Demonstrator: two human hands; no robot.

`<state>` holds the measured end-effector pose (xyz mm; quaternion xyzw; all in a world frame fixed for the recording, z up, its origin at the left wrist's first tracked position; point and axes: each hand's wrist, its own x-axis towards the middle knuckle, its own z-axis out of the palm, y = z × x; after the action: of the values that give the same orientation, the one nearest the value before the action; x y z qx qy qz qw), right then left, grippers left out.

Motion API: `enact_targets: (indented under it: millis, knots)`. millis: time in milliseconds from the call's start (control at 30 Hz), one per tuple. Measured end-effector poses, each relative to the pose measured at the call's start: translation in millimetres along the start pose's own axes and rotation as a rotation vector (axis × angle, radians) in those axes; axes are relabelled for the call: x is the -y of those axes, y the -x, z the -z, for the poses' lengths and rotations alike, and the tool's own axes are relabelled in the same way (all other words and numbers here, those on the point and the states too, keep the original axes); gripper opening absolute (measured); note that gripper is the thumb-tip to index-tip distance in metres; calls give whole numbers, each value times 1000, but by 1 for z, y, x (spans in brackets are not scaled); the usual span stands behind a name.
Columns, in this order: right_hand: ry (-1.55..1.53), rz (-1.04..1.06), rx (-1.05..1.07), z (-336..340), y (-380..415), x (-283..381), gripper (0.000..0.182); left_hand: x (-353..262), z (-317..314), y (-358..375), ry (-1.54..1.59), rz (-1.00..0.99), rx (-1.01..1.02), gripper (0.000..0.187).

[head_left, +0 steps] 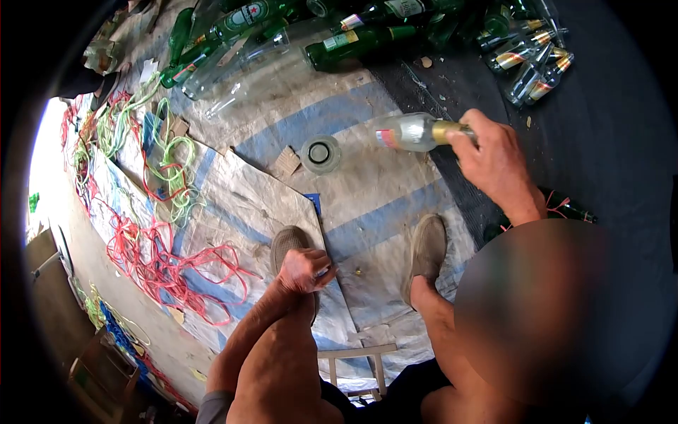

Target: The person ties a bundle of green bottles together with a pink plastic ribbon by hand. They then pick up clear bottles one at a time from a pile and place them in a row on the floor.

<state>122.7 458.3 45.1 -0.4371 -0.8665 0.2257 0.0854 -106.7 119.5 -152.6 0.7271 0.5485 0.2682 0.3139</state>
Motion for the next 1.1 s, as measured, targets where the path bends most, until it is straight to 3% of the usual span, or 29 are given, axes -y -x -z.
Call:
enact_targets:
  millis: [300,433,1100]
  knots:
    - [23,233,27,-33,-7,44,24,3,-1,3,18,8,-3,25]
    - [52,250,29,-38,-12,53,25,2,1,4,-9,14,11,31]
    - [70,293,25,-52,-19,71,24,2,-2,6,18,7,-9,25]
